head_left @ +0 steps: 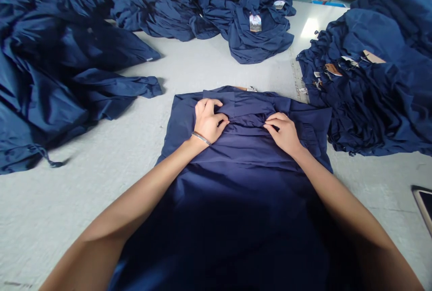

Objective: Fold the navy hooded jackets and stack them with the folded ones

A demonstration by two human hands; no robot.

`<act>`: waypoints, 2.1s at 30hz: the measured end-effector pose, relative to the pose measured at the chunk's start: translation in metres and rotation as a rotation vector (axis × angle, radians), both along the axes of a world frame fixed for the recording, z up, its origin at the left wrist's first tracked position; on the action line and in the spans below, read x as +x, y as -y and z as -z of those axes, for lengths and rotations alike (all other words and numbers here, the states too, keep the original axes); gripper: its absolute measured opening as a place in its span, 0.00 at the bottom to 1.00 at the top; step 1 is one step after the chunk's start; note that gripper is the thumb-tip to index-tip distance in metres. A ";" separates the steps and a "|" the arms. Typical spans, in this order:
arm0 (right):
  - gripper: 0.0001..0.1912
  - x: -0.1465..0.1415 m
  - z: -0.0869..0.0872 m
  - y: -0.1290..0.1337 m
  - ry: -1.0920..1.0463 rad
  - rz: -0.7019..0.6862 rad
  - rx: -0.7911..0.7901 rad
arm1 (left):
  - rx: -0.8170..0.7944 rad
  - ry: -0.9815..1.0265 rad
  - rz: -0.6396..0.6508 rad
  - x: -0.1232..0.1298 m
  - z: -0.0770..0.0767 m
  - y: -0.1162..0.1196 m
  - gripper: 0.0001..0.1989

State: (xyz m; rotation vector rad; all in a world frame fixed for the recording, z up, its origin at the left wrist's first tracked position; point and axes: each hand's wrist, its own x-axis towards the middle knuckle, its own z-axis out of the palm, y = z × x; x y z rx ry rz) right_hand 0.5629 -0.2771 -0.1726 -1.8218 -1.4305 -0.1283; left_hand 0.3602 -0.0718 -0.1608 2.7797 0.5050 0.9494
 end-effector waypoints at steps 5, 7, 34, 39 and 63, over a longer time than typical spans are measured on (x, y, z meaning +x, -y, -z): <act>0.08 -0.014 -0.030 0.008 0.051 0.115 0.250 | 0.031 0.158 -0.016 -0.017 -0.015 0.007 0.12; 0.08 -0.017 -0.039 0.012 0.092 0.149 0.286 | 0.043 0.193 -0.041 -0.024 -0.016 0.009 0.12; 0.08 -0.027 -0.079 0.024 0.154 0.017 0.162 | -0.006 0.036 0.098 -0.014 -0.042 0.034 0.08; 0.05 -0.016 -0.080 0.029 0.228 0.010 0.117 | 0.048 0.116 0.178 -0.025 -0.054 0.029 0.08; 0.09 -0.031 -0.075 0.032 0.146 -0.265 -0.482 | -0.006 -0.857 0.224 -0.050 -0.103 0.036 0.09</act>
